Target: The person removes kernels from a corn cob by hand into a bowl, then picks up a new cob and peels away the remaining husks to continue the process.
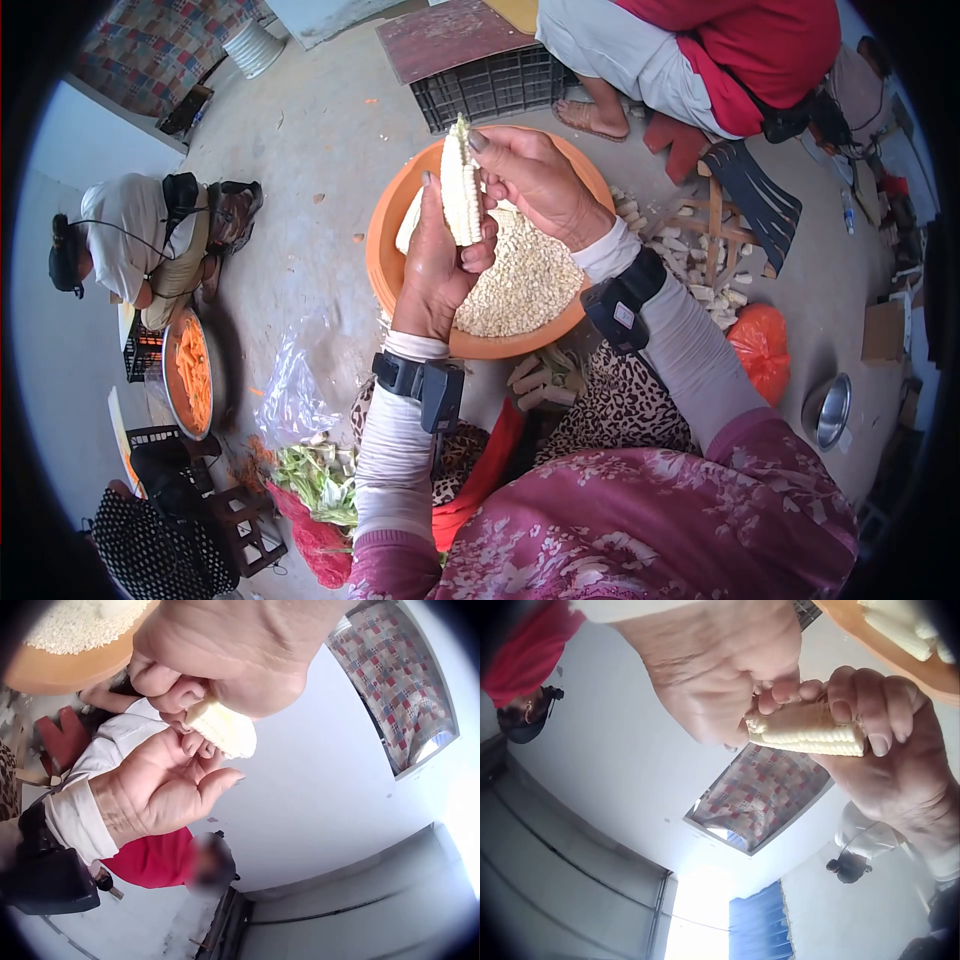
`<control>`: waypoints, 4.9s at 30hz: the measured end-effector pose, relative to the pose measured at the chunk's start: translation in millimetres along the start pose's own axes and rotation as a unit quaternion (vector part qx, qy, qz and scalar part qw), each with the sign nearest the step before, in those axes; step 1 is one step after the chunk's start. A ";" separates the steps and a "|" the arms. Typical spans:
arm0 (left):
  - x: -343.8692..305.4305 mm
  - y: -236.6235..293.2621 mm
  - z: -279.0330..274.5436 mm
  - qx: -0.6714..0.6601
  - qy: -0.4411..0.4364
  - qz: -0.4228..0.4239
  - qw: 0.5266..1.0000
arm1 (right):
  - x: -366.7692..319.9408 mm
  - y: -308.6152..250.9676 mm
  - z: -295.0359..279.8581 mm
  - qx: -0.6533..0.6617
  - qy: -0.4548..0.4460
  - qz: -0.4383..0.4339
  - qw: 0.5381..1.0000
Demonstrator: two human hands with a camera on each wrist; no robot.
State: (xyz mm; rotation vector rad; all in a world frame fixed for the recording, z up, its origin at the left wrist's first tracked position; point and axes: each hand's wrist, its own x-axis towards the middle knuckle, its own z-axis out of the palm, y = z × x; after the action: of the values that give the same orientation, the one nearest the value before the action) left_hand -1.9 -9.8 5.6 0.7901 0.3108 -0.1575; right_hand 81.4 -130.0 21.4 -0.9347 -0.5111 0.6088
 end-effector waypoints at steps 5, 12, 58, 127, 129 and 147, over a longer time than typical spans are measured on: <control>2.0 -2.2 -0.1 0.017 0.027 -0.007 0.999 | -1.3 3.8 1.5 -0.132 0.027 -0.001 0.991; 0.6 -1.9 -6.0 0.004 0.021 -0.011 1.000 | -0.3 7.1 -3.4 -0.066 0.004 0.026 0.998; -4.1 6.0 -8.7 -0.049 0.006 -0.025 0.998 | -2.1 9.8 3.8 -0.130 -0.014 0.024 0.991; 9.2 9.6 -28.3 -0.079 0.097 0.169 0.978 | -10.6 40.0 23.6 -0.275 0.024 0.035 0.960; 9.0 8.7 -26.7 -0.077 0.110 0.168 0.977 | -13.5 37.4 28.8 -0.282 0.020 0.066 0.957; -0.6 9.1 -15.8 -0.017 0.129 0.198 0.972 | -10.4 47.8 29.2 -0.261 0.068 0.007 0.963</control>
State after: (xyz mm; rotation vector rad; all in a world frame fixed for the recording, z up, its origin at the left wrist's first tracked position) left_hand -3.6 7.9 1.5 0.8242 0.3930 0.3273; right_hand 42.8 -98.5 -6.3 -1.4706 -0.5525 0.4222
